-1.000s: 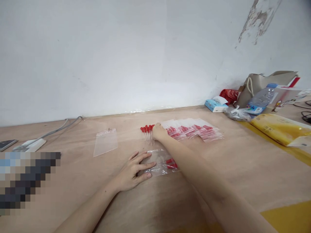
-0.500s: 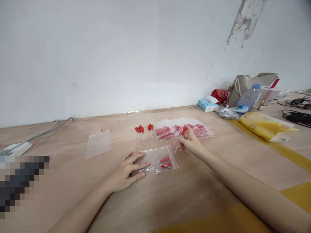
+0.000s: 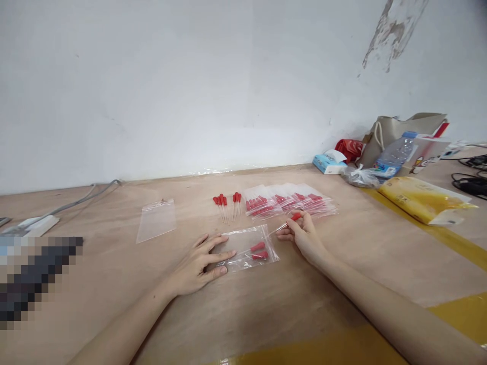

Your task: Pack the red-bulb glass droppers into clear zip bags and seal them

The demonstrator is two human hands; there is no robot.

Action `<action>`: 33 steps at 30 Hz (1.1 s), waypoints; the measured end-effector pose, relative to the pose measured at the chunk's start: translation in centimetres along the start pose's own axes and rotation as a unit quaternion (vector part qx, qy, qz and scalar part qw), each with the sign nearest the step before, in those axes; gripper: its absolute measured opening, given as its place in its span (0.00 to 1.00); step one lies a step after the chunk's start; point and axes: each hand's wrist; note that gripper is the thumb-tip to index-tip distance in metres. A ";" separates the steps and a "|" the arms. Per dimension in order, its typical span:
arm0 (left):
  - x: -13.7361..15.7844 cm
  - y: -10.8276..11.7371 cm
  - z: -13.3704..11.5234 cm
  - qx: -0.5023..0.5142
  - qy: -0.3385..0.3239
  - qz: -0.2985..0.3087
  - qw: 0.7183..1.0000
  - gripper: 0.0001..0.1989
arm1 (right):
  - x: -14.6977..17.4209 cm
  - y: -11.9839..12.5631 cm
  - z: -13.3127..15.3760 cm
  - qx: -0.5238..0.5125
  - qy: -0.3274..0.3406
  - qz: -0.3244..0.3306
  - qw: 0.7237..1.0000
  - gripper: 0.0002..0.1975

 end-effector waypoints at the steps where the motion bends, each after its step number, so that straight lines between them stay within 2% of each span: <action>1: 0.0 0.0 0.0 -0.001 0.001 -0.001 1.000 0.19 | 0.1 0.1 0.1 0.002 -0.003 0.010 1.000 0.21; 4: 0.0 0.0 -0.1 -0.005 0.002 0.000 1.000 0.18 | 0.4 0.2 0.1 0.009 -0.018 0.026 0.999 0.20; 7: 0.1 0.0 -0.1 -0.004 0.004 -0.006 1.000 0.19 | 0.6 0.1 0.0 0.003 -0.006 -0.001 1.000 0.23; 10: 0.1 0.0 -0.3 0.005 0.010 -0.014 1.000 0.24 | 0.7 0.0 -0.2 0.002 0.001 -0.013 1.000 0.25; 12: 0.1 0.1 -0.4 0.012 0.016 -0.014 1.000 0.27 | 0.7 0.0 -0.4 0.023 -0.009 0.022 0.999 0.24; 14: 0.1 0.1 -0.4 0.015 0.020 -0.015 1.000 0.28 | 0.8 0.1 -0.7 0.067 -0.005 0.084 0.994 0.21; 17: 0.1 0.1 -0.4 0.017 0.020 -0.019 0.999 0.29 | 0.7 0.4 -1.0 0.184 0.063 0.164 0.967 0.15; 20: 0.1 0.0 -0.4 0.019 0.015 -0.024 0.999 0.29 | 0.4 0.6 -1.1 0.304 0.147 0.204 0.919 0.11; 23: 0.1 -0.1 -0.3 0.021 0.011 -0.026 0.999 0.29 | 0.0 0.6 -0.9 0.342 0.158 0.246 0.893 0.08; 25: 0.0 -0.2 -0.2 0.021 0.012 -0.028 0.999 0.29 | 0.0 0.4 -0.9 0.327 0.136 0.258 0.899 0.10; 29: 0.0 -0.2 -0.2 0.019 0.016 -0.029 0.999 0.29 | 0.3 0.0 -1.0 0.231 0.091 0.263 0.932 0.17; 33: 0.0 -0.1 -0.4 0.016 0.018 -0.027 0.999 0.29 | 0.6 -0.2 -1.2 0.195 0.086 0.292 0.932 0.18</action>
Point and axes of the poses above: each hand's wrist, its own x-axis away from the middle knuckle, its own y-axis out of the back of the hand, z = x × y, and after that the axes turned 13 degrees about y, right-handed
